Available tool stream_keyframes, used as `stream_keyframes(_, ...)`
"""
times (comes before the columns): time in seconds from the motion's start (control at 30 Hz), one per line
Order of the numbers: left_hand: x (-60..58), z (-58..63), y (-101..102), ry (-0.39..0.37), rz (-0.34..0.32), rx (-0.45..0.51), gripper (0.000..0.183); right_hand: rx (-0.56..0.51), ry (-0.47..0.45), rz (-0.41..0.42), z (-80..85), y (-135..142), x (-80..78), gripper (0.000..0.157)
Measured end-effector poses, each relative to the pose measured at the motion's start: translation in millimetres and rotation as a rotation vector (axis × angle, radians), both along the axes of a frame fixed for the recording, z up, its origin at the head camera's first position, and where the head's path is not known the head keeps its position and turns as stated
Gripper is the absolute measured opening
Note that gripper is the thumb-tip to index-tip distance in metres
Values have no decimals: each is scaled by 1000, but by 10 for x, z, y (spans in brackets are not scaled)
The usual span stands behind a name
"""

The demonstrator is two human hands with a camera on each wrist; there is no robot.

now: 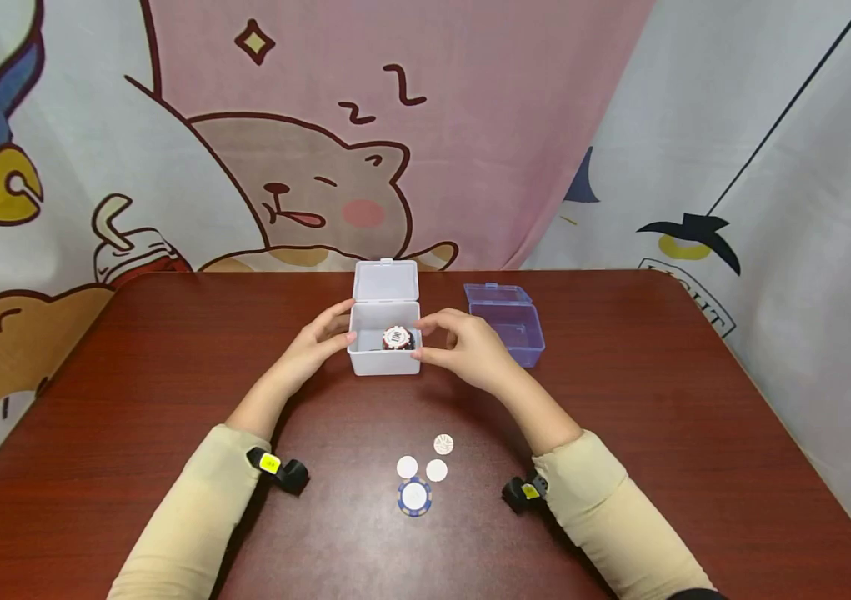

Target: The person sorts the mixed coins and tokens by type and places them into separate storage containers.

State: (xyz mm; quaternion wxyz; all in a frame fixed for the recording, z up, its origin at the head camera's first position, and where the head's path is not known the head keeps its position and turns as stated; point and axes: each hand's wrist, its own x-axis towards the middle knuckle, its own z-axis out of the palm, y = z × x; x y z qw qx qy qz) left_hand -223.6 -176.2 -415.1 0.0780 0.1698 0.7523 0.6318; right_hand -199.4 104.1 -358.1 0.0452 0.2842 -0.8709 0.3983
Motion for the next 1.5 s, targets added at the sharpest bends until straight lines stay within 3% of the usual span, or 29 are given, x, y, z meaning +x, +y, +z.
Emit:
stream_keyframes(0.23, 14, -4, -2, -2, 4, 9, 60, -32, -60, 37, -25, 272, 143, 36)
stream_keyframes(0.4, 13, -5, 7, -4, 2, 16, 60, -31, -144, 86, -78, 470, 210, 37)
stream_keyframes(0.7, -2, 7, -24, 12, 13, -2, 58, 19, -311, 101, -135, 787, 266, 40)
stream_keyframes(0.97, 8, -2, -8, 8, 10, -8, 59, 85, -253, 115, -240, 1029, 288, 46)
stream_keyframes(1.1, 9, -8, 1, 8, 9, -11, 58, 121, -270, 118, -278, 1101, 320, 50)
stream_keyframes(1.5, 1, -9, 4, 1, 14, -8, 59, 181, -274, 115, -345, 1130, 320, 52)
